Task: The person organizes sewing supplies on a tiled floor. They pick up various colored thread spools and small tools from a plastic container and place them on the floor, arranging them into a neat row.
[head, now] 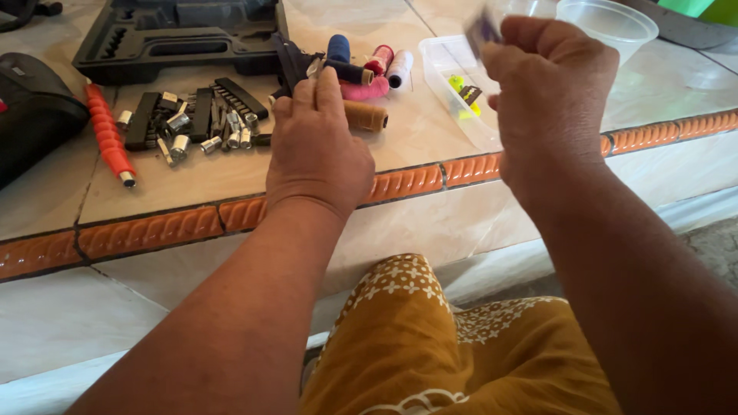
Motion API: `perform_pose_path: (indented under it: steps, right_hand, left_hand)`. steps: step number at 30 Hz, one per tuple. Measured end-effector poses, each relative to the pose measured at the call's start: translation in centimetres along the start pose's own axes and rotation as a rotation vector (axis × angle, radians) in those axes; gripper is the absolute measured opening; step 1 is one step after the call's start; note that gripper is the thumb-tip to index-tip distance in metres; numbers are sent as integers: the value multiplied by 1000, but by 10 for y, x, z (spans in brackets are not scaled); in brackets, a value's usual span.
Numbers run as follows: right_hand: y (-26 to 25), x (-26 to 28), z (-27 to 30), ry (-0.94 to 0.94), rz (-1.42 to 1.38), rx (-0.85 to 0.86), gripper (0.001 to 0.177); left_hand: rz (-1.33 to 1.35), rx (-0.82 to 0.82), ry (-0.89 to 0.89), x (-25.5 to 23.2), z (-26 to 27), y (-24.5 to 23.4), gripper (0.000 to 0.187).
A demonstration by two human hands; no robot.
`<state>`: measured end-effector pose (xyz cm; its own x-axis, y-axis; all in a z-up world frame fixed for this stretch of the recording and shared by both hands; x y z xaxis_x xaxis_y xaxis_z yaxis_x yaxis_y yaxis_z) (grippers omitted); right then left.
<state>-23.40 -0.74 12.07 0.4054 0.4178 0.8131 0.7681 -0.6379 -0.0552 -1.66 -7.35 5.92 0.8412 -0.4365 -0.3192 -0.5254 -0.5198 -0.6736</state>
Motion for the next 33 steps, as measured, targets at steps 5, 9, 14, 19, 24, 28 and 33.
perform_pose_path:
  steps: [5,9,14,19,24,28,33]
  right_hand:
    - [-8,8,2,-152,128,-19,31]
    - [16,8,13,-152,78,116,26]
    - [65,-18,44,226,-60,314,21]
    - [102,-15,61,256,-221,461,22]
    - [120,-20,69,293,-360,563,23]
    - [129,-19,68,301,-340,605,29]
    - [135,-20,70,421,-263,662,39]
  left_hand:
    - [-1,67,-58,1,-3,0,81]
    - [77,120,-101,4,-1,6,88]
    - [165,-6,-51,7,-1,-1,95]
    - [107,-14,-83,11,-2,2,99]
    - [188,-7,-108,13,-3,3,97]
    - [215,-25,-90,11,-3,-2,99]
    - [292,41,-110,13,-3,-3,95]
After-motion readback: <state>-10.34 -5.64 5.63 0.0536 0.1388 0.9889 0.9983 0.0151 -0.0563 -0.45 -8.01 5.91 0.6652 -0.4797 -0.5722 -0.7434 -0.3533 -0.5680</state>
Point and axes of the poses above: each hand's wrist, its own z-axis away from the middle knuckle, its own y-axis out of the palm, x = y × z, the point moved 9 cm from there along -z, towards the middle knuckle, and after that the axes turned 4 degrees about -y, right-handed, at the moved point
